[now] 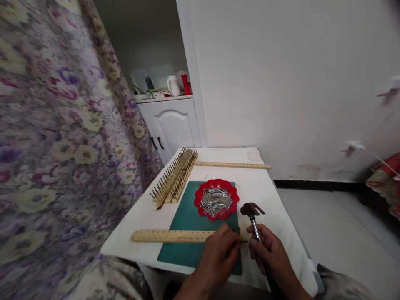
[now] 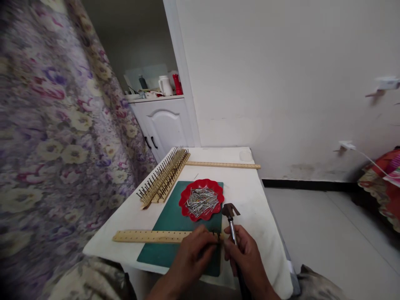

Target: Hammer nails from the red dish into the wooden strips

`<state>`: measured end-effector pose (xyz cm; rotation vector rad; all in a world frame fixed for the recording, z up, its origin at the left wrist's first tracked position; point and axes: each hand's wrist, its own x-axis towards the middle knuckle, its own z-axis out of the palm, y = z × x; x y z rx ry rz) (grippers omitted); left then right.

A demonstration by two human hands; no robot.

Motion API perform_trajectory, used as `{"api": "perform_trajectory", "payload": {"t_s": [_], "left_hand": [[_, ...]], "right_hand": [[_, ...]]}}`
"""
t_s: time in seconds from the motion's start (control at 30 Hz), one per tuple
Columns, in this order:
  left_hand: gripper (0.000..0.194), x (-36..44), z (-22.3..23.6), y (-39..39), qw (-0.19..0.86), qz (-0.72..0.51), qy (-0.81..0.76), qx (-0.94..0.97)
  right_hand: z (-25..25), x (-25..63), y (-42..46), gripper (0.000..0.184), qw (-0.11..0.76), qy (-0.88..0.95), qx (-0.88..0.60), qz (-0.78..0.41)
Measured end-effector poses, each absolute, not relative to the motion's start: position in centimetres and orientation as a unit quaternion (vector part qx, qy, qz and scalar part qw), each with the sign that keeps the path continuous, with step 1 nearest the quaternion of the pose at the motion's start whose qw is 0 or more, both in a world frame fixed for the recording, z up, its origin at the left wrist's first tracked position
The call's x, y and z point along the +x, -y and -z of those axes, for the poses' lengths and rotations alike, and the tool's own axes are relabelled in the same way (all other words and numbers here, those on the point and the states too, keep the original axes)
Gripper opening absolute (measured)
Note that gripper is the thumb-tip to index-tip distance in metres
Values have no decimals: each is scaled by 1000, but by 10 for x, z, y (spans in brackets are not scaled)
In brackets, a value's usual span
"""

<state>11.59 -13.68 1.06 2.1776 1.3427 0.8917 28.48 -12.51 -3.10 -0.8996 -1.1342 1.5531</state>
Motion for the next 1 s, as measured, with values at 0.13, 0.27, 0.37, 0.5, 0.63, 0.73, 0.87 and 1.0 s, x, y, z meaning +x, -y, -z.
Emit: {"api": "perform_trajectory", "payload": {"t_s": [0.13,0.27,0.37,0.5,0.63,0.73,0.87,1.0], "left_hand": [[14,125,-6,141,269,-355,-470,762],[5,130,4,139,413,-469,-486,611],[17,134,14,138,546,-525,-468,456],[17,143,24,141,614,-570,-423,346],[12,148,27,147,628,-592,-397,311],[10,140,26,149,590,-587,-414,369],[13,114,19,139,451,-575,-512,450],[13,93,17,125,335,-513,-562,556]], "right_hand": [[30,283,128,32,487,466,-362,-644],[32,284,126,31,492,435,-343,-671],[33,284,125,31,491,421,-336,-684],[33,281,128,31,487,425,-336,-685],[33,277,133,32,480,439,-345,-677],[32,277,135,32,474,450,-353,-669],[28,282,134,30,477,446,-359,-667],[24,288,132,30,489,439,-360,-662]]}}
